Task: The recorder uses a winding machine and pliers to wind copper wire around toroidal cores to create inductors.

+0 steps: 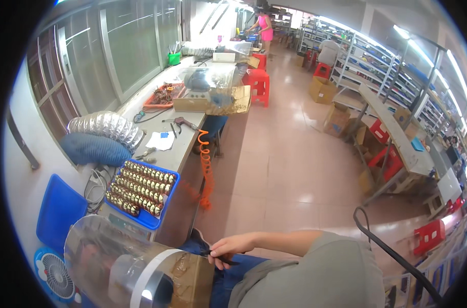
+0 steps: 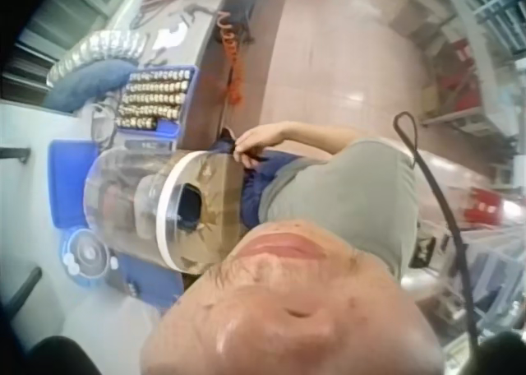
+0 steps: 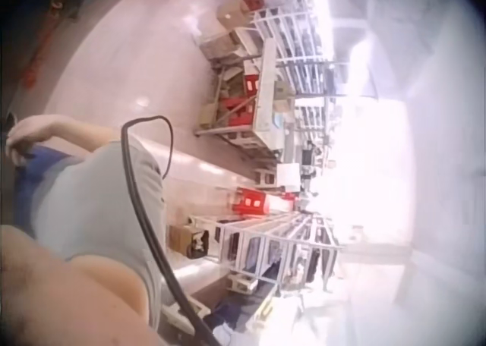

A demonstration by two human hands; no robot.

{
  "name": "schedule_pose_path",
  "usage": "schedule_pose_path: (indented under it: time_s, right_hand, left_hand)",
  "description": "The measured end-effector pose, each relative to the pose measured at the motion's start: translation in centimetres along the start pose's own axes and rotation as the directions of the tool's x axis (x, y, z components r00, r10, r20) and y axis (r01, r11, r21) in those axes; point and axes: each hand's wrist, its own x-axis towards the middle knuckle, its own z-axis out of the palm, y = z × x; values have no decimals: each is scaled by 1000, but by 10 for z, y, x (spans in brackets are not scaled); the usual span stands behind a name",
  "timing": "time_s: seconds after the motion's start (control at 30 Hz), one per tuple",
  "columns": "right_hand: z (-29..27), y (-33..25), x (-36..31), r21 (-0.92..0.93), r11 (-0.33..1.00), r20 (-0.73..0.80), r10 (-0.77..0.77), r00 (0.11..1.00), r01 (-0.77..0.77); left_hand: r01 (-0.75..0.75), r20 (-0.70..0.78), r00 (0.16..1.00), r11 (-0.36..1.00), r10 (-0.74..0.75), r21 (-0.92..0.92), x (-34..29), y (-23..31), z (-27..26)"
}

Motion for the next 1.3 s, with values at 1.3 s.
schedule_pose_path:
  time_s: [1.3]
  right_hand:
    - [-23,23,-14,116,969,-300,-176,938,219]
  left_hand:
    - [-753,-199,649,658,734,-27,23,290,-133]
